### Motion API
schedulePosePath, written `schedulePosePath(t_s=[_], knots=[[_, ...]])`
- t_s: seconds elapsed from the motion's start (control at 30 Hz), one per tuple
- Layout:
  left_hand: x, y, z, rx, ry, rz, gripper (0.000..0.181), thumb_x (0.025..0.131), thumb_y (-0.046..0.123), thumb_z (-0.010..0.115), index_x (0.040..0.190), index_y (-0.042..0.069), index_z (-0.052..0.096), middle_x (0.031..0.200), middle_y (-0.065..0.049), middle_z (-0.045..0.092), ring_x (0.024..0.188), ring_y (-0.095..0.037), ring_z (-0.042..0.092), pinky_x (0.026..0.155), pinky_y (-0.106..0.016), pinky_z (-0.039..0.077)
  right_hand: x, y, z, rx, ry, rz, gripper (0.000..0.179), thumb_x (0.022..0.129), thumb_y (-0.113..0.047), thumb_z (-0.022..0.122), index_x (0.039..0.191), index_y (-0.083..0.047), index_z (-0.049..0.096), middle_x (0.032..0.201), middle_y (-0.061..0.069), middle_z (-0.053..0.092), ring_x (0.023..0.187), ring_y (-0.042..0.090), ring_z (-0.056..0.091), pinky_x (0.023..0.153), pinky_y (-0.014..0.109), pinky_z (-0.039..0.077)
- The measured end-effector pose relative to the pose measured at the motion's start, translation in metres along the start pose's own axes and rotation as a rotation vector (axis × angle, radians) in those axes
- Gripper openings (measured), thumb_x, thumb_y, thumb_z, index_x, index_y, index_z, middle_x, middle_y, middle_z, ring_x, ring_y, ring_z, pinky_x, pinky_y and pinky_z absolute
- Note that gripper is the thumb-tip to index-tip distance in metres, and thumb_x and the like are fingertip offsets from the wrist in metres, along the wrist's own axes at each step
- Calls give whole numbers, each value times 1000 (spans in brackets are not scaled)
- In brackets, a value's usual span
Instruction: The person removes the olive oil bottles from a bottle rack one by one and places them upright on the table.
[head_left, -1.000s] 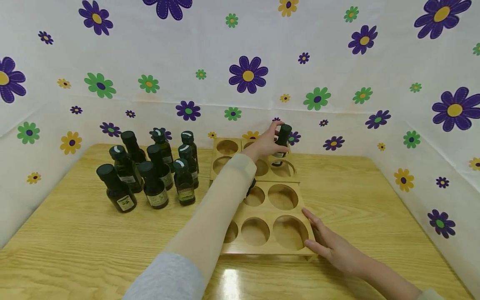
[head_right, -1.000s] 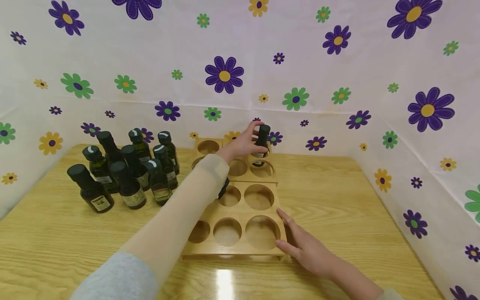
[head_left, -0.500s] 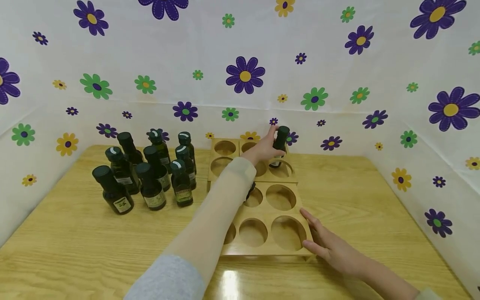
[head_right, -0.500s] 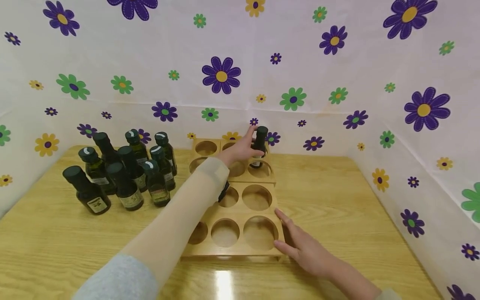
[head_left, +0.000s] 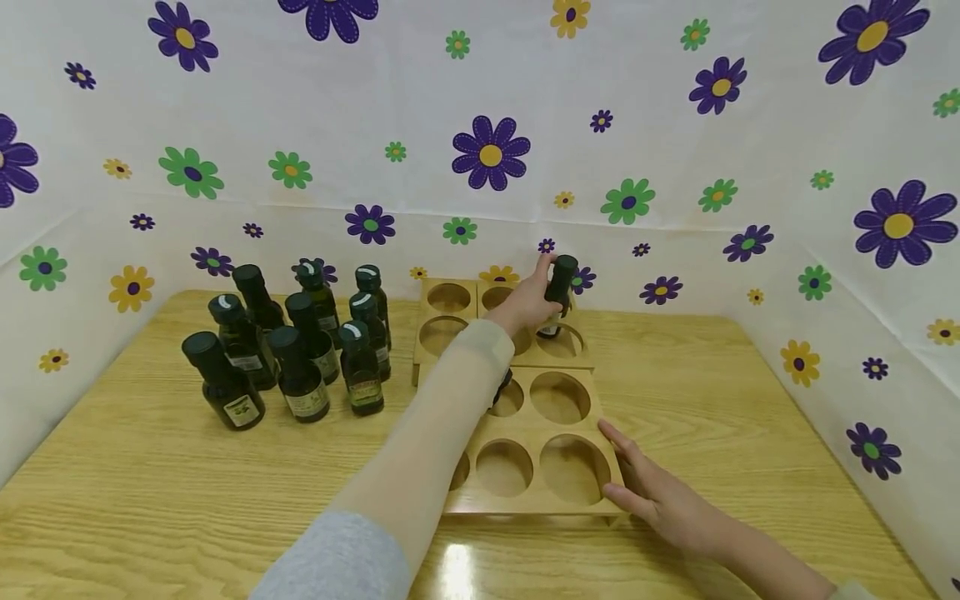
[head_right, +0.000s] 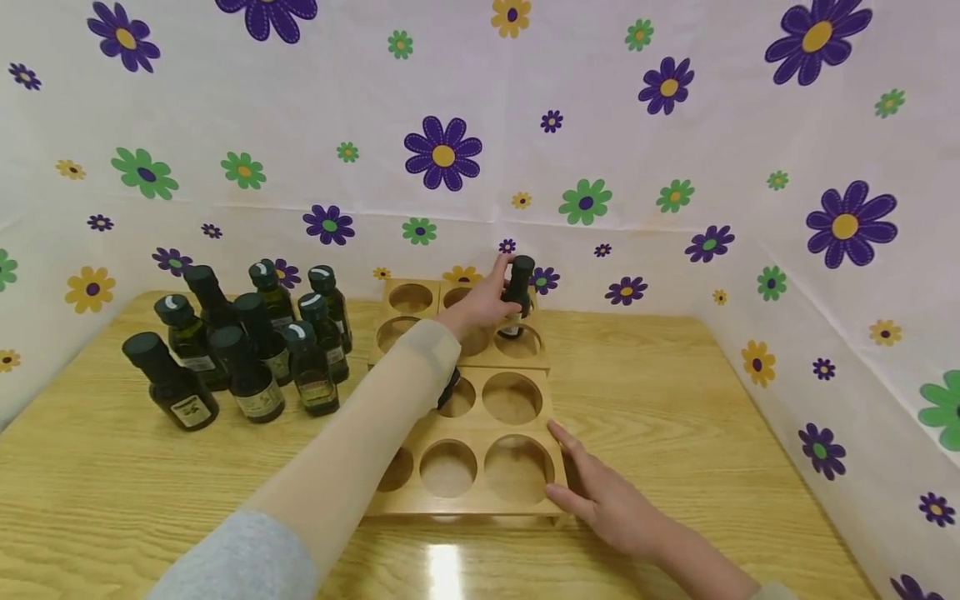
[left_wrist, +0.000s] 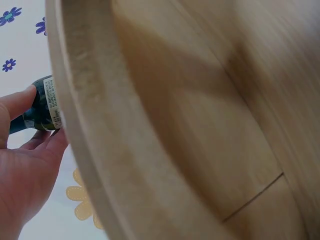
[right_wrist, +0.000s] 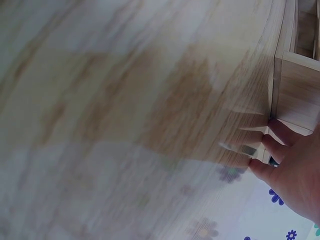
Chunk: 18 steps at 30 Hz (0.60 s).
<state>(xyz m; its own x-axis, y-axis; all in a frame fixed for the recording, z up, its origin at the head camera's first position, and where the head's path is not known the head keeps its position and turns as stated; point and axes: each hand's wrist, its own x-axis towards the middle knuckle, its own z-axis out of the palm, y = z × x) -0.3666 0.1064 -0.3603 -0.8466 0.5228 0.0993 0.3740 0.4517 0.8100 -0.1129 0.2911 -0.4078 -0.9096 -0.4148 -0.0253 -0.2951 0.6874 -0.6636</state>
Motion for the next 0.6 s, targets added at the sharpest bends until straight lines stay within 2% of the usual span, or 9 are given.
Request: schedulePosePath(t_s=[0.27,0.37,0.6], knots=[[-5,5,5,52,-4,18,69,97,6,58,147,18,12,131,-23,54,109,-29,58,99,-40,44,-5,0,0,-12,7,9,68,104,-28,49,157,-20,7,157,21,18,138,43,24,102,64,27],[-7,4,4,54,2,26,70,97,6,58,148,18,11,131,-23,54,109,-28,58,97,-39,44,-5,0,-1,-13,-1,7,68,104,-28,48,157,-20,6,157,22,18,138,44,24,102,64,28],[-6,2,-4,24,38,35,72,97,6,59,148,18,10,131,-23,54,113,-29,57,99,-38,43,-1,-4,-2,-31,7,1,67,104,-29,48,157,-21,9,157,17,20,138,39,25,102,62,29]])
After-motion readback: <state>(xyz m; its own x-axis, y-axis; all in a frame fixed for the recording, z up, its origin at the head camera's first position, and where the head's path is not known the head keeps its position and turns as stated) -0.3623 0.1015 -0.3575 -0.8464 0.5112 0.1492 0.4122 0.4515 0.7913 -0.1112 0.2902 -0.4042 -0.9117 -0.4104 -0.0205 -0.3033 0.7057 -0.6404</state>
